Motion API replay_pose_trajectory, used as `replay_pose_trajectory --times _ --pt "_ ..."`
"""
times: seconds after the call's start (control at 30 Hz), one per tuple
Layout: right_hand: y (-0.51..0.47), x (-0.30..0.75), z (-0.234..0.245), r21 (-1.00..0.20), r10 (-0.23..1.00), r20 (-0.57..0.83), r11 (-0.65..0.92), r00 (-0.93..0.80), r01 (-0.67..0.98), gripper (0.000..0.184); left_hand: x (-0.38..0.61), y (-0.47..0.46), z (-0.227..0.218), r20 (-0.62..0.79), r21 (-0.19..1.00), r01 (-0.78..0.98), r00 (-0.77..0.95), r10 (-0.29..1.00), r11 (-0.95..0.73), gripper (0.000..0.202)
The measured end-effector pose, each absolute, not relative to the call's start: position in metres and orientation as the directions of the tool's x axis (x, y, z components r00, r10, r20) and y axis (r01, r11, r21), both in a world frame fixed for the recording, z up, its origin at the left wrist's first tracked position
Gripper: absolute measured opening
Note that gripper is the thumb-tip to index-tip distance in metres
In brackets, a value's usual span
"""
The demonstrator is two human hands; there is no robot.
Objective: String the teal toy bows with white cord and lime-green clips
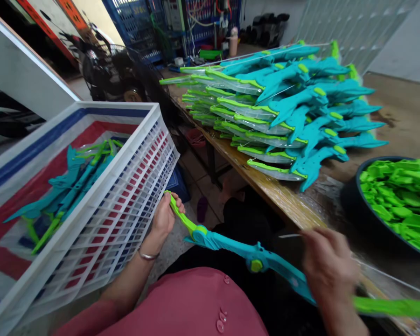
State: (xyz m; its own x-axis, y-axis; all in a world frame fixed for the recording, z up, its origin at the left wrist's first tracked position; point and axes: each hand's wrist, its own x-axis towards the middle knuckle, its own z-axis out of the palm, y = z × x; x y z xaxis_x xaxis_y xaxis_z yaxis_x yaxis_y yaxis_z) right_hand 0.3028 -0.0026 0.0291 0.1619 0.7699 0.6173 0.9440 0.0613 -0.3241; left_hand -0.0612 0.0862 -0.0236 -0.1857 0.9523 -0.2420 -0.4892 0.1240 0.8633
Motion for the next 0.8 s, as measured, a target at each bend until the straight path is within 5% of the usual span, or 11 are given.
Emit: replay_pose_trajectory --times 0.1,0.2,0.37,0.8 --pt "0.021 0.233 0.046 -0.352 0.772 0.615 0.452 -0.161 0.82 0.025 -0.035 0.067 0.003 -0.181 0.858 -0.506 -0.133 0.974 0.09 0.053" --pt "0.04 0.168 0.074 -0.505 0.741 0.63 0.618 -0.232 0.602 0.021 -0.019 0.048 0.022 -0.09 0.85 -0.525 -0.077 0.993 0.036 0.058" --pt "0.041 0.121 0.099 -0.669 0.756 0.597 0.654 -0.268 0.354 0.015 -0.023 0.033 0.041 0.126 0.795 -0.59 -0.06 0.99 -0.137 0.059" --pt "0.028 0.103 0.093 -0.611 0.703 0.625 0.711 -0.339 0.348 0.016 -0.034 0.023 0.042 0.198 0.751 -0.654 0.087 0.976 -0.094 0.057"
